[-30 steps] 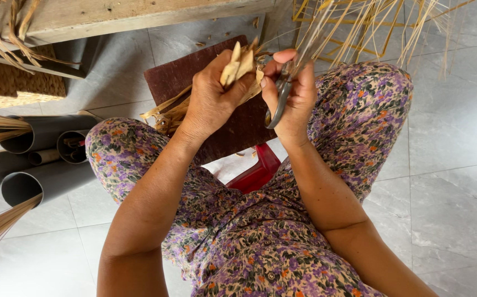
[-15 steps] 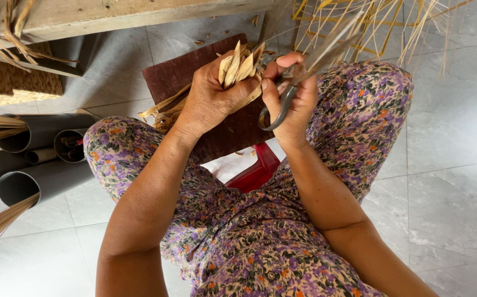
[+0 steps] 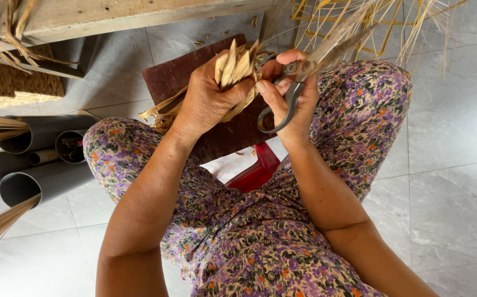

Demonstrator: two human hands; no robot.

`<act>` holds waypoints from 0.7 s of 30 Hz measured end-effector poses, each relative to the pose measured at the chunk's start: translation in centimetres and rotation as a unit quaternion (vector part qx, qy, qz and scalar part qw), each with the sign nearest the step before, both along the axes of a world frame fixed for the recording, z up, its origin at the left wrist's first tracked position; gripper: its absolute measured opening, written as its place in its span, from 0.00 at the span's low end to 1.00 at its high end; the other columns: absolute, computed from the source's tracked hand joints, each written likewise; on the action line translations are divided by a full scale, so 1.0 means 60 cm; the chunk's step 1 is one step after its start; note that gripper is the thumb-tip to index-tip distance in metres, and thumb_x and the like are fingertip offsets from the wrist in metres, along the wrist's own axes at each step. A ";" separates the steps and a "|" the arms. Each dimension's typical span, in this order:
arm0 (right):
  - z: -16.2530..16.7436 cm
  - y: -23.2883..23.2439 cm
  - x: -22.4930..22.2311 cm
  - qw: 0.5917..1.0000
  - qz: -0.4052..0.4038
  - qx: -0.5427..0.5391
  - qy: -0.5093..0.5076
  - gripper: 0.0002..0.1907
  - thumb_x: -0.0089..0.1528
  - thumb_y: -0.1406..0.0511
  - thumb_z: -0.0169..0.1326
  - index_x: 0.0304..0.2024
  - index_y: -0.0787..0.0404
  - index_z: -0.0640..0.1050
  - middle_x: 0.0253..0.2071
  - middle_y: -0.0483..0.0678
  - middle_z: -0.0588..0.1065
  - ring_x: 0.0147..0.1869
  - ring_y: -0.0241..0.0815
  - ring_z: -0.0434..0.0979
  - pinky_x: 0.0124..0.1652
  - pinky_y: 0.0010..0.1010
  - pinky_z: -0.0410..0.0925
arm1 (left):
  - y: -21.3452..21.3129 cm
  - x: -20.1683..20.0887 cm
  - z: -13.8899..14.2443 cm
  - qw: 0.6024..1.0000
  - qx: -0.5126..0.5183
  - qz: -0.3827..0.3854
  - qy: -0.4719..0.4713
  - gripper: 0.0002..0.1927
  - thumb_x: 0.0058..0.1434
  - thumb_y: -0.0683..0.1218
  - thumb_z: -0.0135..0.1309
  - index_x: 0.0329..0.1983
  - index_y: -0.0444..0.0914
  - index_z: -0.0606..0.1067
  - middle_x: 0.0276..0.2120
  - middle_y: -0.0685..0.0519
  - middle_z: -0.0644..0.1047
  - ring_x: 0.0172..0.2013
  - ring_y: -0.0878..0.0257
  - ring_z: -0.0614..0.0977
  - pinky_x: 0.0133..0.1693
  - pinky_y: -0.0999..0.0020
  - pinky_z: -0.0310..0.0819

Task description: The person sits on a low stool and uses scissors to trim the ends of dried palm leaf strips, cutting them one at a time over a wooden board on their lap. They then gather the trimmed strips, align the bundle by hand, and set it on the workbench.

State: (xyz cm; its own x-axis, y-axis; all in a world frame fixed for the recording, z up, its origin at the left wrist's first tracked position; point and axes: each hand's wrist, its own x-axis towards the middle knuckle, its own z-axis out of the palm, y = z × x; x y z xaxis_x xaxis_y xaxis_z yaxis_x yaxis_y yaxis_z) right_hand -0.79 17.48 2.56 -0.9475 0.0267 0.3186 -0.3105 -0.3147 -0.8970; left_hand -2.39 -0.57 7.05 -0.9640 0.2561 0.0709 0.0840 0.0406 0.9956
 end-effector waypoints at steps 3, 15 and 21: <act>-0.001 -0.002 0.003 0.998 -0.045 0.041 -0.019 0.20 0.68 0.76 0.62 0.59 0.58 0.71 0.44 0.47 0.77 0.36 0.25 0.71 0.37 0.14 0.65 | 0.005 0.003 0.004 1.000 -0.006 0.001 0.006 0.15 0.67 0.41 0.63 0.55 0.35 0.75 0.42 0.56 0.80 0.43 0.71 0.79 0.48 0.73 0.79; -0.004 -0.006 -0.009 0.999 -0.009 -0.014 -0.033 0.23 0.68 0.64 0.62 0.62 0.58 0.69 0.45 0.47 0.76 0.44 0.34 0.75 0.43 0.25 0.71 | -0.007 -0.009 -0.029 0.992 0.093 0.041 -0.080 0.15 0.65 0.42 0.64 0.53 0.34 0.78 0.40 0.55 0.83 0.37 0.70 0.81 0.41 0.74 0.79; -0.008 -0.023 0.011 0.983 0.024 0.173 -0.062 0.35 0.66 0.53 0.66 0.66 0.62 0.68 0.52 0.48 0.74 0.54 0.37 0.74 0.55 0.31 0.72 | -0.014 -0.009 -0.032 0.977 0.174 0.083 -0.088 0.12 0.66 0.40 0.65 0.50 0.33 0.79 0.37 0.53 0.83 0.34 0.70 0.79 0.37 0.73 0.76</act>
